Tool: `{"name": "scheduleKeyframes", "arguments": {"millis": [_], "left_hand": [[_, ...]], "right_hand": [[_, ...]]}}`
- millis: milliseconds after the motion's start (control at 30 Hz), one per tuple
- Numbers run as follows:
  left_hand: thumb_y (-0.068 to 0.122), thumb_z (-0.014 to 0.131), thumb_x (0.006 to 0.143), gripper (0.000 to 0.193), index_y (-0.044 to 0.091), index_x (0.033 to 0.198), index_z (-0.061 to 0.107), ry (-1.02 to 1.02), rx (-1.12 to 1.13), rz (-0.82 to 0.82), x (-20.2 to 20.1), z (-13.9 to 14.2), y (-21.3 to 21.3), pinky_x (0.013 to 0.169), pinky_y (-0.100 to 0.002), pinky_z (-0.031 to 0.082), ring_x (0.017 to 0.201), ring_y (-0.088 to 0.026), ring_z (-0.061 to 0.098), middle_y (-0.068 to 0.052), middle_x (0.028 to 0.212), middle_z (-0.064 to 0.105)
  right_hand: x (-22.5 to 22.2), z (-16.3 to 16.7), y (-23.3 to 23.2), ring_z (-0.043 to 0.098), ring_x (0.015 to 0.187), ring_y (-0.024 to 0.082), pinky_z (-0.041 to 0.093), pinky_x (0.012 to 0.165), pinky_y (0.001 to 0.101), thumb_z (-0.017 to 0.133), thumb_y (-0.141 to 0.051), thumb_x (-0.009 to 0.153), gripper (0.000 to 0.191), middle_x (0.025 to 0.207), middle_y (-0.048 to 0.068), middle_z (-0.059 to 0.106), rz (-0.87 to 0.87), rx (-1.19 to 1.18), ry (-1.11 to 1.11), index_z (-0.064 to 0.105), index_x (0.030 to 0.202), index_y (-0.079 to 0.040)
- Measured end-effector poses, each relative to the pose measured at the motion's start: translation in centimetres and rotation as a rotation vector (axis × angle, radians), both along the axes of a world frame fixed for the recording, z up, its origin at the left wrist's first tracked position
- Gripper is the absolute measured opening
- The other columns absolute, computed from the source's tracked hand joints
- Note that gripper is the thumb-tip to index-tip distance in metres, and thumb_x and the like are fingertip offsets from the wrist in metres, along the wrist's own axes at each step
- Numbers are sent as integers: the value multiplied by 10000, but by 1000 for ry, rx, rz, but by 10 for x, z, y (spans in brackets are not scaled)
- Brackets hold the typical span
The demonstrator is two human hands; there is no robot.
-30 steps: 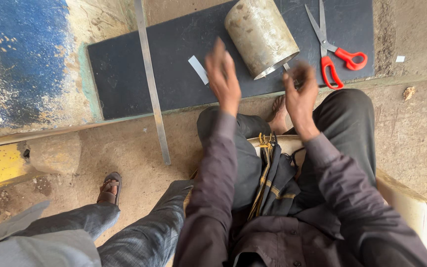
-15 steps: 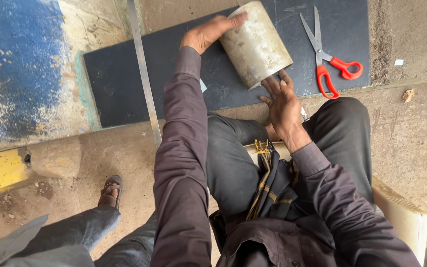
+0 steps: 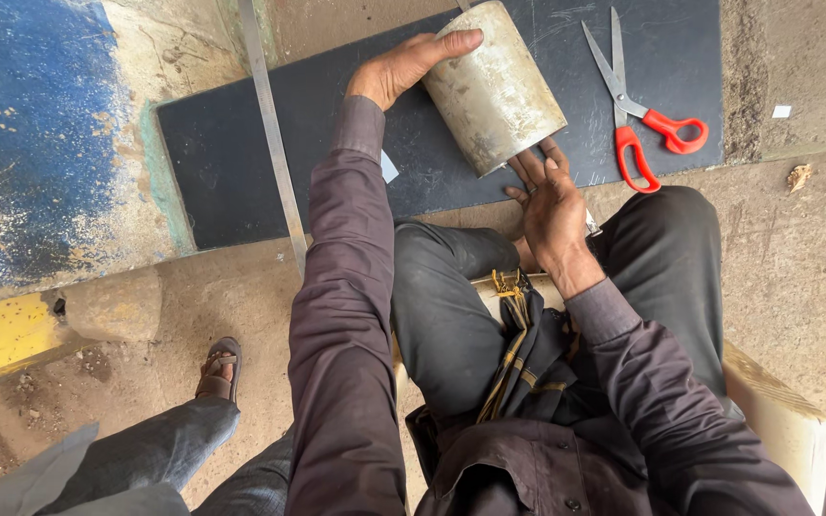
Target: The person sits on a plastic chair and folds small white paper strips by hand, occasionally trimming them with scissors on a board. The person presses the folded strips around a metal can and sets finished strips on the board, repeating the fold-cut-wrap cycle.
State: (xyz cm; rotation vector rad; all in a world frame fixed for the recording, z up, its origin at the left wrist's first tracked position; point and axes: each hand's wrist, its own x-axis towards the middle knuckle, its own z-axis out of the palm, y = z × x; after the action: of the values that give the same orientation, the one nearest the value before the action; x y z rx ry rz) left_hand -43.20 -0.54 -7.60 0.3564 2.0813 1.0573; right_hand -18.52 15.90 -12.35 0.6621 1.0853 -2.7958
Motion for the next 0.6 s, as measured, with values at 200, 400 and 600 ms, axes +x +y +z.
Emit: {"name": "scheduleKeyframes", "arguments": {"millis": [200,400,600], "left_hand": [[728,542,948,841,99,1505,552,340,337,257,19,-6,-23,1150,-399,480,1342,-318,643,-198,1409,684],[372,900,768,539,104,1196,710,668,-363,412,67,-2,-105,920,-440,546,1094,-310,694,-155,1158,711],[222,900,714,339,87,984,745,759,-449,508,113,-6,-114,772,-439,557,908,-290,723,-126,966,766]], "right_hand": [[18,13,17,535,1351,267,453,1026,378,479,-322,983,672,1508,129,530,-3,10,-76,289,1585,-91],[75,23,58,659,1067,185,502,878,314,501,-157,1004,518,1228,123,687,66,201,-272,450,1498,-13],[99,29,71,664,941,150,506,822,286,508,-107,1039,410,1096,101,704,69,223,-238,525,1437,-12]]}}
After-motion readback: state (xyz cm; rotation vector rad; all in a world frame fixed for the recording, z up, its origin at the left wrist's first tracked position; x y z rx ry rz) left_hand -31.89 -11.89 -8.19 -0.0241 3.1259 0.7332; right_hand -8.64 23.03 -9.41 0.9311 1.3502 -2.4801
